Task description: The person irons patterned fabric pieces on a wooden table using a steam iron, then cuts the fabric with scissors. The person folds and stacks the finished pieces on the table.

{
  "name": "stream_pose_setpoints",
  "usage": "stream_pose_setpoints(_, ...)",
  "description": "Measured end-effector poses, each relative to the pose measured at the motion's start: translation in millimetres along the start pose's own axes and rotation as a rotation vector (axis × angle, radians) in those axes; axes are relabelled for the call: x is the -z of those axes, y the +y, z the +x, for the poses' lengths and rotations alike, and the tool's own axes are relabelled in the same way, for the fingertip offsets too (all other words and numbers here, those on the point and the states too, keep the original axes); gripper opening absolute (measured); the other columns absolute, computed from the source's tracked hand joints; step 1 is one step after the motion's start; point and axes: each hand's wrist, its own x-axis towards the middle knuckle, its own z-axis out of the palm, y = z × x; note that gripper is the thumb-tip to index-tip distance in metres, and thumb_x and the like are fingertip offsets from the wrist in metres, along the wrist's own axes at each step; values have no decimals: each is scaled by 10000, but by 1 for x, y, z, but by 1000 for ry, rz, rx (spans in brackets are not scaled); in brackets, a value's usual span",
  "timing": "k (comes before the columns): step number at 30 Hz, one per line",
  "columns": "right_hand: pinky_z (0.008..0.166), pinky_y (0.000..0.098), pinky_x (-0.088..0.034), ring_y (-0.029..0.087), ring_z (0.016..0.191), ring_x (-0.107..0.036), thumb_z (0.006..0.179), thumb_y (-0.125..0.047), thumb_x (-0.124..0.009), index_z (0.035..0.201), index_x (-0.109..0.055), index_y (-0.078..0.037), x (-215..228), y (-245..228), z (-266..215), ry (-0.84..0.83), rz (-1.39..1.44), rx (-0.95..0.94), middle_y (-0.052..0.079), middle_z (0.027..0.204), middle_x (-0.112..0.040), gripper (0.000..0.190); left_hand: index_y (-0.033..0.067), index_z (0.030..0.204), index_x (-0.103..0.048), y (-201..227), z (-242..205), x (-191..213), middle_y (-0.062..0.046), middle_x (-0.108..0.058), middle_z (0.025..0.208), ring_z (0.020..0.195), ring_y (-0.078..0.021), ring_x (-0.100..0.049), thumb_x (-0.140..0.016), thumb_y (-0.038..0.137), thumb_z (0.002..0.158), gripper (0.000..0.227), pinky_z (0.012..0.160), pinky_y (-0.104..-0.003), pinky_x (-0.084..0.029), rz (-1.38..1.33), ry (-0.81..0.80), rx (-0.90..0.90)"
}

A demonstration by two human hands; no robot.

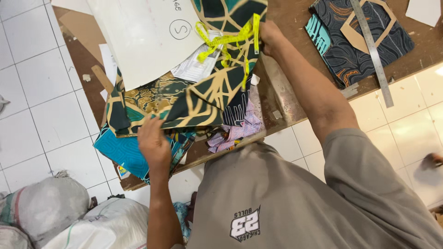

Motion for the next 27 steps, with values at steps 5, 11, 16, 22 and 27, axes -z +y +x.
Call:
stream_pose_setpoints(5,763,395,-654,212,778,-742,1025,-118,-512,1064,-703,0,14,18,-9,-52,214,-40,122,924,-768,229,-20,1171,-673,-1,28,5,-173,-695,1096,974,-287,-687,-581,-83,1017,190,861,-353,-536,-184,144,116)
stream_pose_setpoints(11,714,407,-661,185,751,-733,1048,-279,-468,1179,-614,-71,-10,-1,-33,47,98,-4,58,919,-750,287,-30,1124,-663,-17,50,9,-91,-672,946,816,-126,-588,-541,-47,1102,125,722,-277,-488,-241,173,236)
stream_pose_setpoints(16,884,347,-627,191,934,-753,1072,-311,-364,1437,-430,-144,-39,11,-34,129,-451,159,94,1180,-690,407,-34,1116,-657,-23,34,24,-95,-648,924,821,-146,-606,-521,-73,1081,146,729,-292,-491,-228,159,198)
stream_pose_setpoints(22,1047,375,-478,243,1230,-599,1057,-160,-552,1515,-400,-19,-58,77,-22,-39,-291,571,178,1397,-612,503,-67,1133,-665,-38,7,45,-188,-660,991,897,-303,-643,-564,-101,1067,125,828,-363,-505,-24,215,35)
stream_pose_setpoints(27,785,391,-588,236,869,-681,1002,-256,-626,1309,-520,-10,-29,105,-49,128,-38,19,150,996,-722,408,-34,1105,-715,-28,-9,51,-240,-687,1026,906,-354,-671,-628,-63,1090,93,804,-437,-539,248,130,104)
